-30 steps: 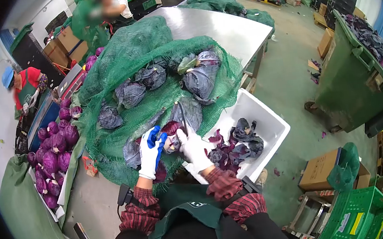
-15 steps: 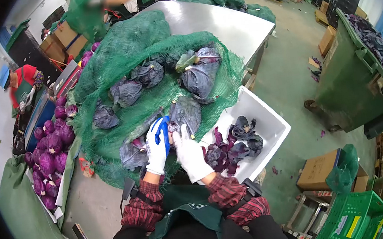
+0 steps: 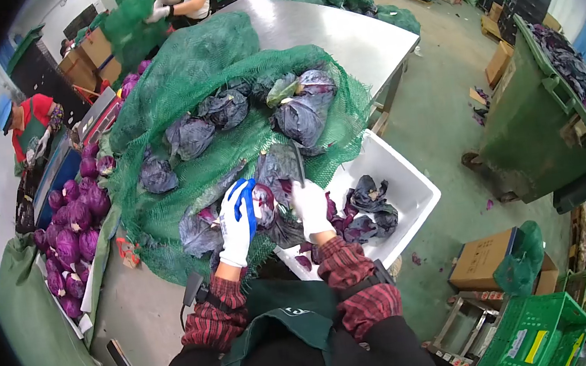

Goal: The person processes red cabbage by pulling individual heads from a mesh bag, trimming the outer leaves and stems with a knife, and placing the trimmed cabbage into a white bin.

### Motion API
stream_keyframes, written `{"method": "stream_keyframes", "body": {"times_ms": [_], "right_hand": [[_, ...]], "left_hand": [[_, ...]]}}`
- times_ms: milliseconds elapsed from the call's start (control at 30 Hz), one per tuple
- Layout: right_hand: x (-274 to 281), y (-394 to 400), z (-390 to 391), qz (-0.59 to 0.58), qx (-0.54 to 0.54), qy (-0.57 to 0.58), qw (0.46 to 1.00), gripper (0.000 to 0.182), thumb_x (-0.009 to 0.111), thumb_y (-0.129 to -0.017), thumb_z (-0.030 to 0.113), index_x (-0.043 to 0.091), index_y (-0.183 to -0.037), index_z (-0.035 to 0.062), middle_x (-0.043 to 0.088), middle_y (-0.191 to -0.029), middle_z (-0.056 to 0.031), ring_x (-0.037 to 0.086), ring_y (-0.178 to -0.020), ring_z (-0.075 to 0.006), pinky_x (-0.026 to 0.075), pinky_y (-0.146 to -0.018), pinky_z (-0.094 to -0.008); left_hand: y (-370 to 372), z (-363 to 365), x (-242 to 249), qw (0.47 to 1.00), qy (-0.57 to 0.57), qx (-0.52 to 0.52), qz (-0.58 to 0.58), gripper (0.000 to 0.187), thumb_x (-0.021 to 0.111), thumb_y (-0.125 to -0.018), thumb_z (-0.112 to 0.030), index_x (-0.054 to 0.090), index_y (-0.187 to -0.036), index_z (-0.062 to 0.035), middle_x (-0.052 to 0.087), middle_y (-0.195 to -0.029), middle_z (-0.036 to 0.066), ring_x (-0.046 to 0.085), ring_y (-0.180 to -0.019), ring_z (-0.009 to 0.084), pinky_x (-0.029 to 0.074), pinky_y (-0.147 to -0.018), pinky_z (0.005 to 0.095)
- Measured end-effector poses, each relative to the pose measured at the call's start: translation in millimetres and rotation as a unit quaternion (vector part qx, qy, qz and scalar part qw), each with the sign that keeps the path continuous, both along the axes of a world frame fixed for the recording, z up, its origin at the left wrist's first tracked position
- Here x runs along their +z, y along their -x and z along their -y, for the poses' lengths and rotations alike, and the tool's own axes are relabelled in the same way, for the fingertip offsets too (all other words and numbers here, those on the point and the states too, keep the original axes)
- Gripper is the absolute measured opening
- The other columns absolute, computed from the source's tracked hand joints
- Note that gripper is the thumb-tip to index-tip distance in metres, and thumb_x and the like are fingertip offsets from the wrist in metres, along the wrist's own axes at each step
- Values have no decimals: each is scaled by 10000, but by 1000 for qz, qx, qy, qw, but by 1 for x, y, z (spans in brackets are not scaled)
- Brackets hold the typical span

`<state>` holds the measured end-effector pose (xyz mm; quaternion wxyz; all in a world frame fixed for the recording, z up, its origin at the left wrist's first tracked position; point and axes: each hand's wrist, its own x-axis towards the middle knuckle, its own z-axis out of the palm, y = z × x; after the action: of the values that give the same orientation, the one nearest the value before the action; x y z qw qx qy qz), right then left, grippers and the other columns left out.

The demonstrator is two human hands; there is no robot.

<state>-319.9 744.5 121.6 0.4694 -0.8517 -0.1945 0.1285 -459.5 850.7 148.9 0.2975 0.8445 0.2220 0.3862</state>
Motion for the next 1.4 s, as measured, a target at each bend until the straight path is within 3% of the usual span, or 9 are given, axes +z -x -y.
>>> {"method": "stream_keyframes", "body": {"times_ms": [33,67,200,333,400,700,900,1167,1400], "right_hand": [[-62,-21,0,201,-16,20,979,381,493,-937,369,677,-919,36,655,-662,-147,623,-579,-315,505,-595,-416],[-83,-33,5,41,-33,91,994,445,455,-951,400,671,-941,10,669,-812,-211,650,-770,-400,505,-720,-478],[-59,-35,54,127,-90,151,976,566,453,-951,497,587,-1082,-37,666,-812,-229,652,-766,-401,513,-684,-463],[50,26,58,27,130,-47,990,600,353,-1003,460,382,-1405,15,655,-806,-254,647,-671,-382,495,-629,-478],[39,34,41,212,162,19,964,611,335,-1010,442,247,-1491,76,657,-778,-246,645,-640,-363,496,-626,-474],[42,49,9,244,137,58,958,462,431,-992,327,515,-1284,-22,621,-666,-211,628,-603,-346,490,-544,-451],[35,1,5,197,139,54,969,487,353,-1011,354,655,-811,28,663,-780,-177,634,-758,-372,494,-684,-474],[-68,-21,20,258,112,108,954,516,319,-1022,384,667,-958,8,664,-887,-231,639,-775,-409,504,-694,-455],[6,23,59,153,182,16,971,454,338,-1026,339,595,-1152,-14,646,-1049,-226,635,-896,-381,520,-754,-429]], "left_hand": [[2,-3,-4,999,26,-28,33,306,527,-942,-147,604,-1223,-54,578,-1250,143,534,-1162,309,392,-1015,395],[7,-6,-9,995,55,-51,65,311,527,-949,-157,596,-1234,-55,573,-1256,139,533,-1170,300,386,-1024,386],[11,-2,13,989,114,-83,50,392,628,-904,-148,564,-1265,-10,559,-1272,150,553,-1152,267,427,-997,350],[-3,7,16,969,200,-87,112,441,671,-871,-132,552,-1265,25,574,-1264,153,564,-1140,239,445,-980,332],[-4,7,8,972,211,-50,88,457,695,-851,-127,555,-1249,49,599,-1233,152,569,-1130,216,452,-972,320],[-7,11,9,1000,12,22,4,450,687,-847,-250,592,-1220,-15,626,-1170,170,597,-1052,326,449,-941,399],[-5,14,16,998,42,-32,19,360,619,-891,-122,588,-1223,13,617,-1201,158,590,-1112,260,445,-980,342],[19,-17,23,988,128,-82,27,351,619,-897,-211,626,-1222,-80,507,-1338,185,495,-1224,316,392,-1026,396],[1,-31,21,987,139,-79,36,317,620,-907,-184,628,-1195,-51,602,-1202,143,564,-1135,262,419,-998,355]]}}
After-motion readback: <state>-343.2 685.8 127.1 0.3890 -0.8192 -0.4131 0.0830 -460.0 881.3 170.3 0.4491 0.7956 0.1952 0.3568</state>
